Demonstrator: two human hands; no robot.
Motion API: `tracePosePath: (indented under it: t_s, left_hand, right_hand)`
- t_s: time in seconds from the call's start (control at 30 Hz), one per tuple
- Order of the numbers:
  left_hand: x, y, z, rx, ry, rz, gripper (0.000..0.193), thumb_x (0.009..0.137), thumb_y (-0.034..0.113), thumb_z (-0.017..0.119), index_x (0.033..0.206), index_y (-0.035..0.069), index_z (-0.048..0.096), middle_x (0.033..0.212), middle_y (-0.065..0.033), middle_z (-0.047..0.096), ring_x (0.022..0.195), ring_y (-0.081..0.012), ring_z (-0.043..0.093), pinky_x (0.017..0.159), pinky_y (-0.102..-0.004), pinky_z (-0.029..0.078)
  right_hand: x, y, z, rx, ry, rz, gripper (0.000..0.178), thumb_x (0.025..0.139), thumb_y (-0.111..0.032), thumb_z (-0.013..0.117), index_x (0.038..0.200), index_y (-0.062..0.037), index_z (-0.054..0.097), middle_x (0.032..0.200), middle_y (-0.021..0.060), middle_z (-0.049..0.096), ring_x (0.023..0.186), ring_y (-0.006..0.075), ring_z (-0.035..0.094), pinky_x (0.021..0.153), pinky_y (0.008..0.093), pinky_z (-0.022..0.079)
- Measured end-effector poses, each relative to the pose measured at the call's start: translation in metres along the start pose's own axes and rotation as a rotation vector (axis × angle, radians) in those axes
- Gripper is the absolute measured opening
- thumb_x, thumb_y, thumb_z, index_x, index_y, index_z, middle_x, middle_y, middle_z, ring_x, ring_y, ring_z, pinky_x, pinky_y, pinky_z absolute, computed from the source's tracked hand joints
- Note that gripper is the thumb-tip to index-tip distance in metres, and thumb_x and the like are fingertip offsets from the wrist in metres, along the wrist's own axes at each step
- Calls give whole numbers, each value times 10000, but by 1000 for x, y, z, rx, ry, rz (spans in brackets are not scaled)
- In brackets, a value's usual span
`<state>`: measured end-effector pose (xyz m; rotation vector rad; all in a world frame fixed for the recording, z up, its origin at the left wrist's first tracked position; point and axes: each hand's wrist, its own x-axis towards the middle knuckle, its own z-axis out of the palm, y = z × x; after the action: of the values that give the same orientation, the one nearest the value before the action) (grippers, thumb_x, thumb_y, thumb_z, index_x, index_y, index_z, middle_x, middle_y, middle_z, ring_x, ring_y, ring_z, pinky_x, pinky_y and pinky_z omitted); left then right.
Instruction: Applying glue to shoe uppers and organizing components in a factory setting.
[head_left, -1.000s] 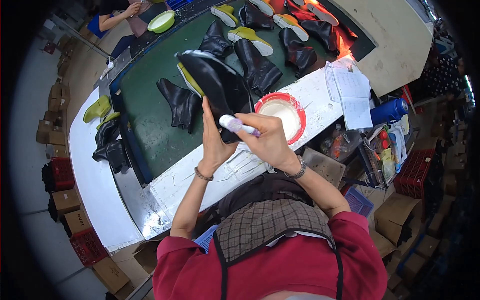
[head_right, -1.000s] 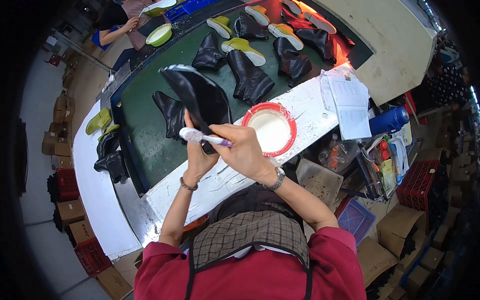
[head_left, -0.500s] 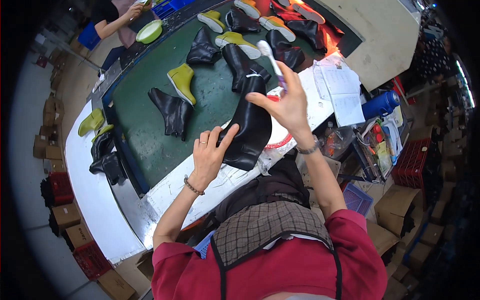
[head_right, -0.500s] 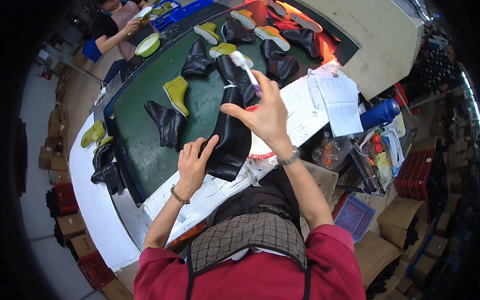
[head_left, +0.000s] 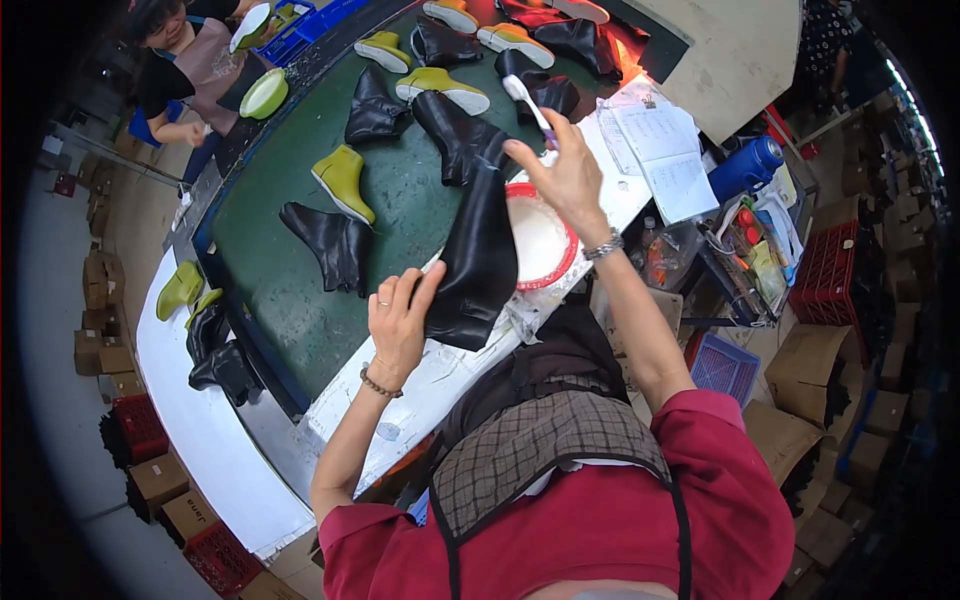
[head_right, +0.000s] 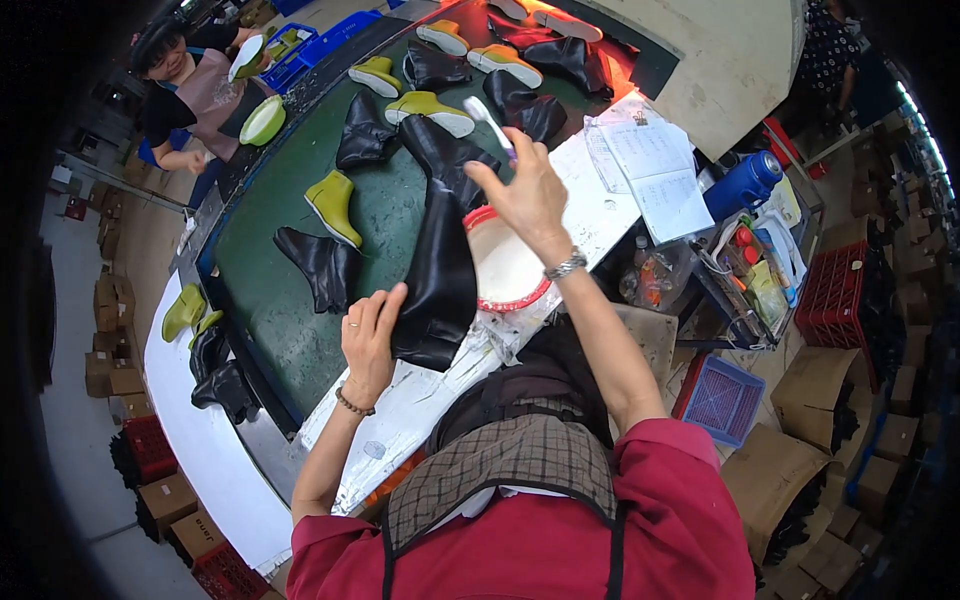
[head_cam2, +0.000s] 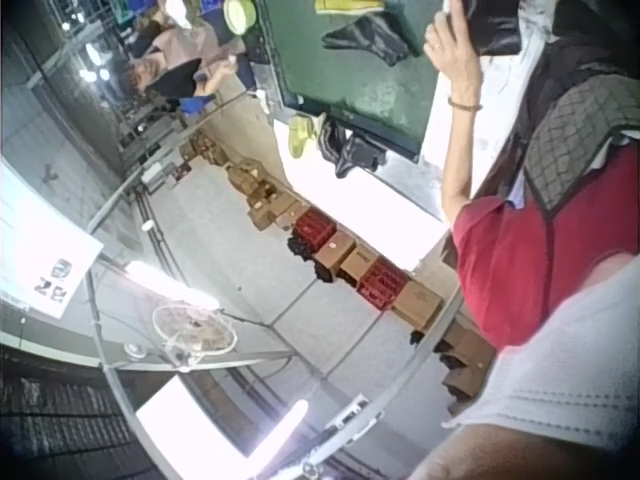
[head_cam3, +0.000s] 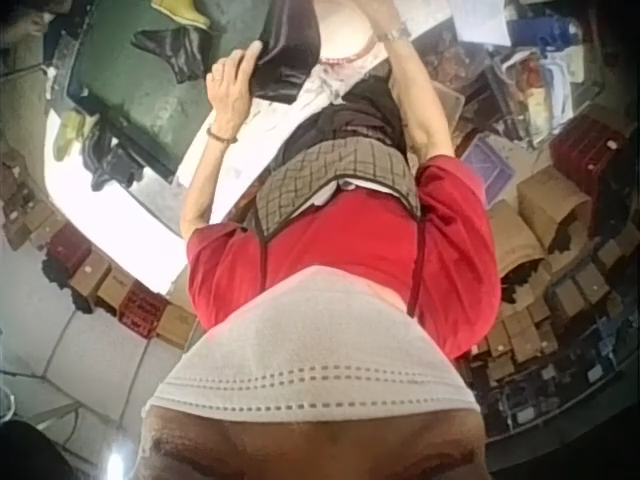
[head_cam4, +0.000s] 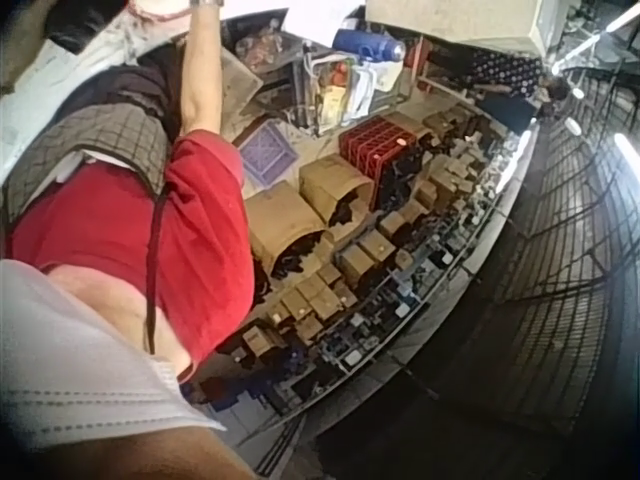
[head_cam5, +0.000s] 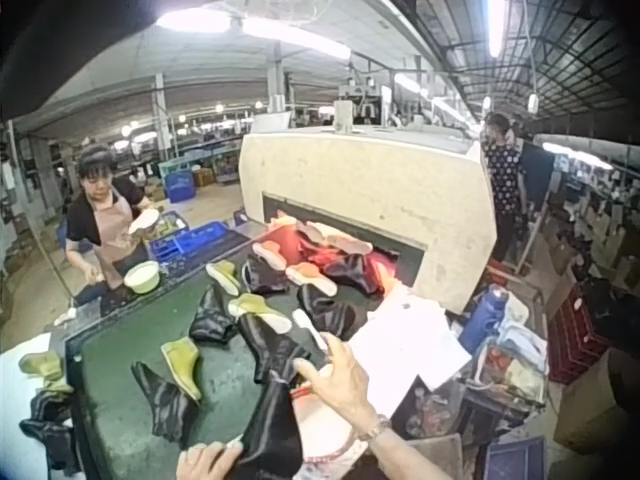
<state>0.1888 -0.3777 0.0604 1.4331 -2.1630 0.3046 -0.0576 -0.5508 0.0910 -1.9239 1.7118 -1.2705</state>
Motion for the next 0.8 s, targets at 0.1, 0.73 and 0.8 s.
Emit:
tracePosePath:
  t_s: [0.1, 0.73, 0.8]
  left_hand:
    - [-3, -3, -8, -326, -46, -290, 726, 745, -83, 634, 1440, 80, 507, 1208, -143, 615, 1063, -319, 580, 920, -380, 462]
    - [42, 25, -15, -546, 45, -338, 702, 783, -8, 719, 1446, 54, 497, 1181, -164, 649, 1030, -313, 613, 925, -366, 471]
    - [44, 27, -21, -574, 14, -253, 668, 780, 14, 728, 1416, 40, 526, 1161, -160, 658, 1025, -305, 617, 914, -359, 475]
  right_hand:
    - [-18, 31, -16, -300, -260, 4, 353, 922, -389, 646, 1123, -100, 671, 951, 137, 610, 825, 326, 657, 678, 445, 515]
    - [-71, 10, -93, 265, -239, -5, 153, 832, -152, 776, 957, -64, 786, 767, 49, 670, 554, 103, 552, 501, 248, 410]
    - [-61, 10, -96, 151, -181, -72, 140, 833, -154, 775, 941, -65, 787, 758, 48, 664, 553, 106, 554, 503, 253, 413]
